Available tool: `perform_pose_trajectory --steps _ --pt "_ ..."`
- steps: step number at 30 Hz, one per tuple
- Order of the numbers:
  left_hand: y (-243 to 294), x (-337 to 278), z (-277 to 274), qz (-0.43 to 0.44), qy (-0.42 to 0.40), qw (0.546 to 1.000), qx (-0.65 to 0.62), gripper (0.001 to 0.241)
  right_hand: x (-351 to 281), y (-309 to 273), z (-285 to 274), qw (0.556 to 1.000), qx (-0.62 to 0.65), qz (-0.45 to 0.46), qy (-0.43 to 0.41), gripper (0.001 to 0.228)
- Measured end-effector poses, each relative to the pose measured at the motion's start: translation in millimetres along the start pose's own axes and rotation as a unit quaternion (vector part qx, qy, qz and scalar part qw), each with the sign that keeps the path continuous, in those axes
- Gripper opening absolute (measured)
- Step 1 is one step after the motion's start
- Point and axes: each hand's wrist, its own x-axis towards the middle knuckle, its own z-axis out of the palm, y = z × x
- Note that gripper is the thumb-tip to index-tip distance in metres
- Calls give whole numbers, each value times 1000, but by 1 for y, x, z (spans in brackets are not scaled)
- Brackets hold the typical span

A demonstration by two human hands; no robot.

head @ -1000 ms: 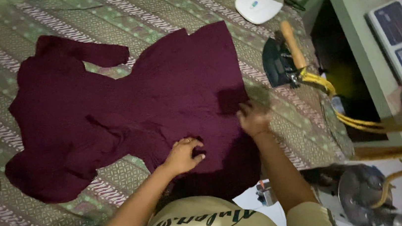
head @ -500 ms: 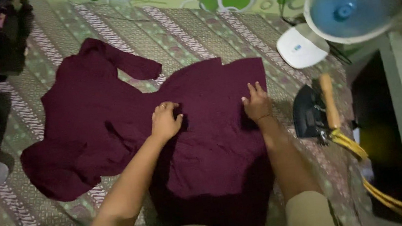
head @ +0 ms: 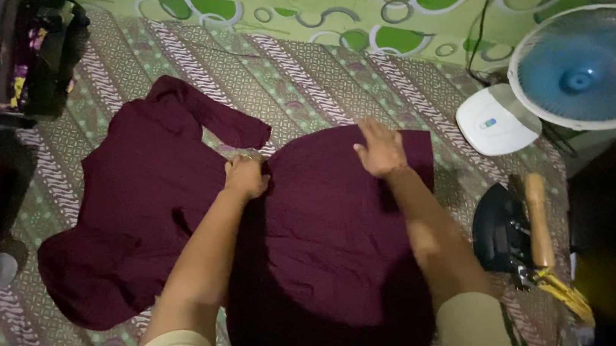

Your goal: The person irons a maroon long-sleeved shirt on a patterned surface. They use a black iron to smooth the fabric, frequently pausing to adjust the shirt's position and fold the sleeves.

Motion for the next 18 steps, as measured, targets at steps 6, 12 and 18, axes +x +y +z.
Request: perform_pose_trajectory --steps 6,12,18 --pt "-19 22 0 13 -55 998 7 46 37 6 33 983 -70 -4 -167 89" --pt "-15 -5 -27 68 -32 997 -7 38 23 30 25 981 -82 -48 -167 34" --pt "-47 -32 -17 254 215 943 23 34 -79 -2 -18 945 -223 -191 141 23"
